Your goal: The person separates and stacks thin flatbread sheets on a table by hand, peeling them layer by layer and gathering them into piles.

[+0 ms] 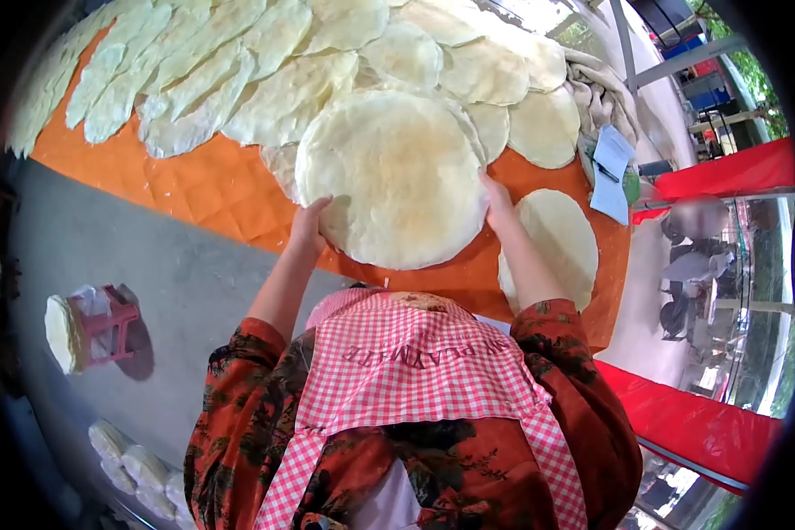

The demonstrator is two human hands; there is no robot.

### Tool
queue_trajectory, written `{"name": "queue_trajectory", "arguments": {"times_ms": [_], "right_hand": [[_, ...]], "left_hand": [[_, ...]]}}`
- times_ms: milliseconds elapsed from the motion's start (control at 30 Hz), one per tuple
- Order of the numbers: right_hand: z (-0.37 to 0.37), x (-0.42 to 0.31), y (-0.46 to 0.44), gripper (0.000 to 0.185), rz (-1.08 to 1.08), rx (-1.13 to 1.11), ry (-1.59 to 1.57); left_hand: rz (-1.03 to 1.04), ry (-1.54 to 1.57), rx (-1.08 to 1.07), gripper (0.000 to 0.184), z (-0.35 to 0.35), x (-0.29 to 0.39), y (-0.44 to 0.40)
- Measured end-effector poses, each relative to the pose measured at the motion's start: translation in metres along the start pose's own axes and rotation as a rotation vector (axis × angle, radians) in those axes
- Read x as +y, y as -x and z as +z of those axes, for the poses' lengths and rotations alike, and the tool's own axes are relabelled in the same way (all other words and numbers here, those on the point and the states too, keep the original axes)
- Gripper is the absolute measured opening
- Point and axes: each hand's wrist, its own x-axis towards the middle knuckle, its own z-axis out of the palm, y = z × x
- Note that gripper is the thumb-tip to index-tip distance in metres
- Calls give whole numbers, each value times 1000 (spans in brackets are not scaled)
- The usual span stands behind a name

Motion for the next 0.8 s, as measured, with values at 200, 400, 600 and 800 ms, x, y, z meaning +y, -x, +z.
{"name": "queue_trajectory", "arguments": {"times_ms": [200, 400, 600, 800], "right_hand": [[41, 1, 12, 63, -67, 308, 375], [1, 8, 41, 63, 34, -192, -190], [37, 7, 98, 69, -74, -196, -837], [43, 70, 93, 57, -107, 59, -676]], "left_hand": [[-56, -112, -28, 46, 5, -1, 6], [-128, -12, 15, 43, -5, -3, -13], [-117, 111, 11, 41, 14, -3, 7], [-59, 5, -24, 39, 18, -76, 36]]}}
